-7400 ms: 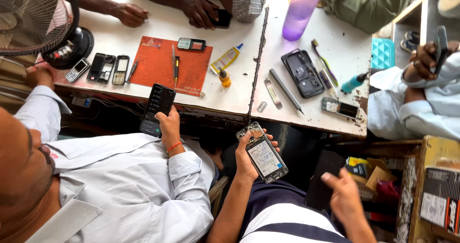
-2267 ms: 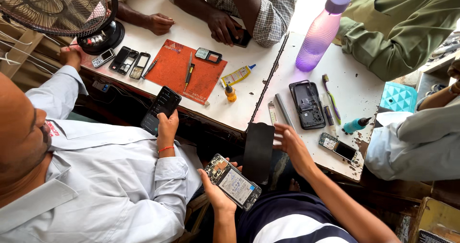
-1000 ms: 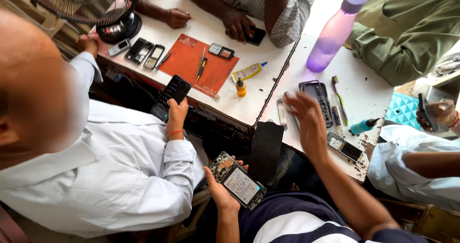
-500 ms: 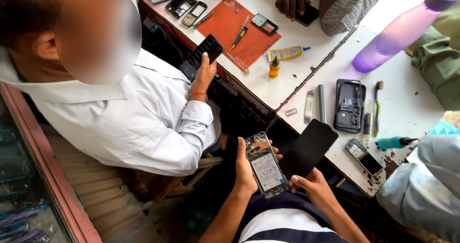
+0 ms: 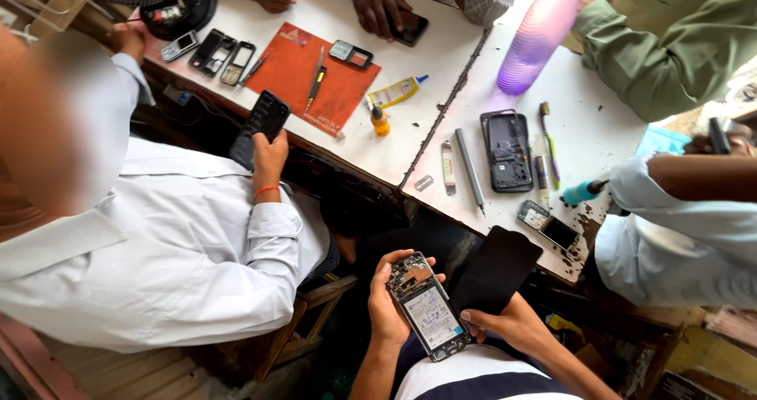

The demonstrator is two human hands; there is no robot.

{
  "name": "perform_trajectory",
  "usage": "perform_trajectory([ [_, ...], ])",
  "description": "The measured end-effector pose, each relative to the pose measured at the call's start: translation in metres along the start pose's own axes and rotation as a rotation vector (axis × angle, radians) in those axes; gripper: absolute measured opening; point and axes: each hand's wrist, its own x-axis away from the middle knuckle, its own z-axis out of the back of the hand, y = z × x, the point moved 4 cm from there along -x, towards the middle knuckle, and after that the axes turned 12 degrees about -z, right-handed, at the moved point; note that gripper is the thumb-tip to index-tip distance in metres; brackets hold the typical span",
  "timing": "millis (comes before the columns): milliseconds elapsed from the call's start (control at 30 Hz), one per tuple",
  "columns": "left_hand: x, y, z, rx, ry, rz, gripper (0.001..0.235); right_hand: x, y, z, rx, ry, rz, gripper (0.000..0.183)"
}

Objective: The person removes a protective film from a smartphone battery and places it into the phone chassis. They then handle the phone's back cover and internal components while seated at a workbench.

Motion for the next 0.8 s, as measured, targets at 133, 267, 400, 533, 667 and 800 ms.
perform_trajectory([
  [133,-0.008,-0.005,0.004,0.072,-0.048,0.012,0.037,0.002,0.002,0.000,-0.071,-0.016,-0.010,0.015],
  [267,-0.018,-0.007,0.010,0.005,-0.026,0.046,0.033,0.009,0.001,-0.001,-0.011,-0.029,0.072,0.016],
  [400,-0.034,0.003,0.011,-0.151,-0.096,0.063,0.032,0.011,-0.001,0.000,-0.010,0.012,0.020,0.016],
  [533,-0.049,0.019,0.007,-0.289,-0.246,0.060,0.032,0.012,-0.006,-0.003,-0.042,0.005,0.027,0.016],
  [667,-0.057,0.024,-0.001,-0.408,-0.298,0.069,0.042,0.012,-0.008,-0.003,0.033,0.048,0.011,0.018],
  [800,-0.054,0.025,-0.011,-0.622,-0.364,0.025,0.032,0.013,-0.016,-0.002,0.039,0.031,0.026,0.017],
])
